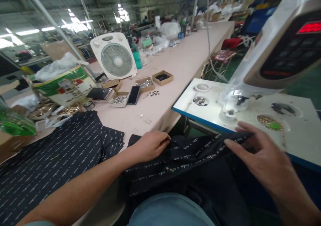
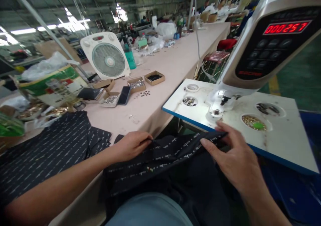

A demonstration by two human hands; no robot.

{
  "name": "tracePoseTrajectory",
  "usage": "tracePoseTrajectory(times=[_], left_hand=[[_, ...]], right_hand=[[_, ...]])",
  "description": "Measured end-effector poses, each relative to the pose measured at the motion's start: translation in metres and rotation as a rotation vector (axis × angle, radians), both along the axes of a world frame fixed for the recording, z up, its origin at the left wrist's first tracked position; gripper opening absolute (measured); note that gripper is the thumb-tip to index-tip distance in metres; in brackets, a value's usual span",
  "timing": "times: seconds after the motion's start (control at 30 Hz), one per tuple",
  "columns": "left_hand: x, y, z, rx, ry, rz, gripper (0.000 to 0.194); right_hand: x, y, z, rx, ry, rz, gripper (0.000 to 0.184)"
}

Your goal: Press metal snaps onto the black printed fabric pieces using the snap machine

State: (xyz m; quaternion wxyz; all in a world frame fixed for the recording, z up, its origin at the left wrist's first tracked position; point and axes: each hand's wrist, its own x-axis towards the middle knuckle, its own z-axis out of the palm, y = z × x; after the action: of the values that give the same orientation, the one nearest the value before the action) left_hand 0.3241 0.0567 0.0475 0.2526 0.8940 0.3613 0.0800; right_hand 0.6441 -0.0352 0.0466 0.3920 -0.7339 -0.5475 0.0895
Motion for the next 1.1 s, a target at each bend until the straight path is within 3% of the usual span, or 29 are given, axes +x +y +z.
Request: tracePoseTrajectory(times=[0.07, 0.1, 0.17, 0.23, 0.27, 0.37, 0.5, 0.63, 0.67, 0.73, 0.83, 0.93, 1.1], left_hand=[[0.011, 0.002, 0.009, -0.030, -0.095, -0.016, 0.027], [0.016, 0.003, 0.013, -0.047, -0.137, -0.033, 0.026], [0.027, 0.004, 0.022, -0.065, -0.196, -0.061, 0.024], [0.035, 0.005, 0.028, -0.053, -0.240, -0.069, 0.022], [0.039, 0.005, 0.031, -0.044, -0.260, -0.068, 0.022], [0.043, 0.008, 0.037, -0.034, -0.294, -0.057, 0.022], [0.041, 0.019, 0.043, -0.144, -0.221, -0.067, 0.029], [0.038, 0.029, 0.037, -0.336, -0.071, -0.185, 0.064], [0.037, 0.029, 0.032, -0.384, -0.040, -0.224, 0.061], [0.037, 0.028, 0.022, -0.445, 0.032, -0.281, 0.038], [0.037, 0.022, 0.010, -0.467, 0.047, -0.283, 0.017], [0.036, 0.020, 0.005, -0.567, -0.093, -0.238, 0.012], [0.039, 0.019, -0.004, -0.715, -0.237, -0.180, 0.020]], right_hand=[[-0.007, -0.006, 0.022, 0.228, -0.276, -0.070, 0.077], [-0.015, -0.008, 0.032, 0.313, -0.381, -0.018, 0.076], [-0.033, -0.007, 0.043, 0.336, -0.490, 0.224, 0.073], [-0.050, -0.002, 0.041, 0.182, -0.475, 0.478, 0.069], [-0.056, 0.002, 0.036, 0.054, -0.421, 0.571, 0.057], [-0.060, 0.015, 0.017, -0.319, -0.120, 0.704, 0.020], [-0.049, 0.025, 0.011, -0.419, 0.201, 0.674, 0.023], [-0.047, 0.030, 0.015, -0.409, 0.271, 0.561, 0.024], [-0.048, 0.030, 0.016, -0.402, 0.280, 0.542, 0.025], [-0.051, 0.028, 0.016, -0.414, 0.288, 0.547, 0.028], [-0.053, 0.025, 0.014, -0.467, 0.270, 0.614, 0.032], [-0.051, 0.023, 0.009, -0.529, 0.301, 0.665, 0.038], [-0.049, 0.022, 0.002, -0.574, 0.308, 0.647, 0.034]])
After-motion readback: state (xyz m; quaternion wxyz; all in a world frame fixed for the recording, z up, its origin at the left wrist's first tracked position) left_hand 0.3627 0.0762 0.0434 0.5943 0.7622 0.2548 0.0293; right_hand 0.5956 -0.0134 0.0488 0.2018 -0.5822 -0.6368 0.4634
